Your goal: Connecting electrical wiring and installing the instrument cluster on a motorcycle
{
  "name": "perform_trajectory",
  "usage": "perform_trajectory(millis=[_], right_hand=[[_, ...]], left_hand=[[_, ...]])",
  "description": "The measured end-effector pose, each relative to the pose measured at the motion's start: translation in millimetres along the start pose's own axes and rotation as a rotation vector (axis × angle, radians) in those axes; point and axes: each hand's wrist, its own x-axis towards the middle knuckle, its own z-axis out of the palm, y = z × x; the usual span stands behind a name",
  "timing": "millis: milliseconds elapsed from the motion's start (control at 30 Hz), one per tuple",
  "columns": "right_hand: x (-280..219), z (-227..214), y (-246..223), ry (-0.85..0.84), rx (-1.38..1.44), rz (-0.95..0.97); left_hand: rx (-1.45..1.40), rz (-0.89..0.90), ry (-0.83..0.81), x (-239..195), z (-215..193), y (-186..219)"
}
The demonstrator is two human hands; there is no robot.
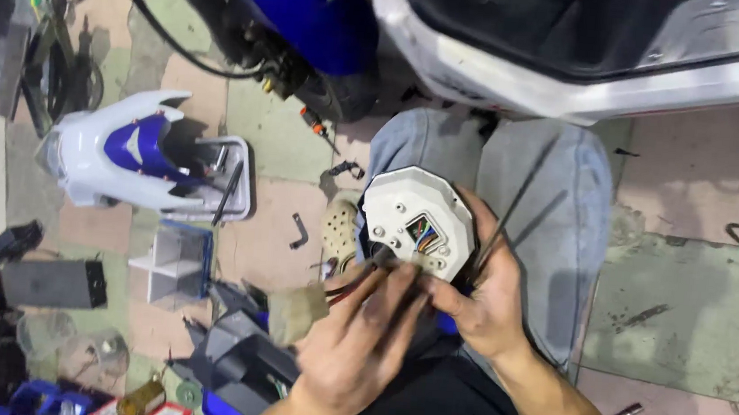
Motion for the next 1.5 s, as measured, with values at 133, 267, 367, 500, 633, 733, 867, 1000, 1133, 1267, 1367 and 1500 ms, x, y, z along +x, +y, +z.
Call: perform_trajectory(millis=[133, 267, 367, 500, 633, 733, 867, 1000, 1133, 1267, 1367, 1500], right_hand=[[-9, 7, 5, 0.055, -0.097, -0.053], [-12, 25, -5, 0.090, -0.189, -0.073], [-18, 31, 0, 0.109, -0.262, -0.065], [-21, 34, 10, 0.055, -0.261, -0.076], [-23, 32, 14, 0.056, -0.291, -0.073], [-18, 29, 16, 0.016, -0.190, -0.065], [-13, 23, 25, -0.020, -0.075, -0.031], [-13, 19, 37, -0.032, -0.010, -0.005], [-13, 14, 46, -0.054, 0.015, 0.039], [-10, 8, 50, -0.096, 0.050, 0.072], [-9, 9, 54, -0.096, 0.053, 0.052], [-11, 11, 55, -0.046, 0.077, 0.072]], left_hand=[[0.099, -0.173, 0.108, 9, 7, 12], [-0.246, -0.599, 0.103, 15, -4, 18], [-0.523, -0.838, 0.125, 6, -8, 9], [-0.715, -0.927, 0.152, -1, -13, -1], [-0.819, -0.983, 0.071, -1, -16, -6], [-0.807, -0.976, 0.065, -4, -10, -9], [-0.602, -0.907, 0.090, -1, -4, -5], [-0.421, -0.794, 0.102, -8, 7, -1], [-0.264, -0.517, 0.189, -12, 15, 0], [-0.293, -0.436, 0.154, -8, 14, -4], [-0.158, -0.368, 0.080, -11, 11, -7], [-0.055, -0.324, 0.033, -11, 12, -8]])
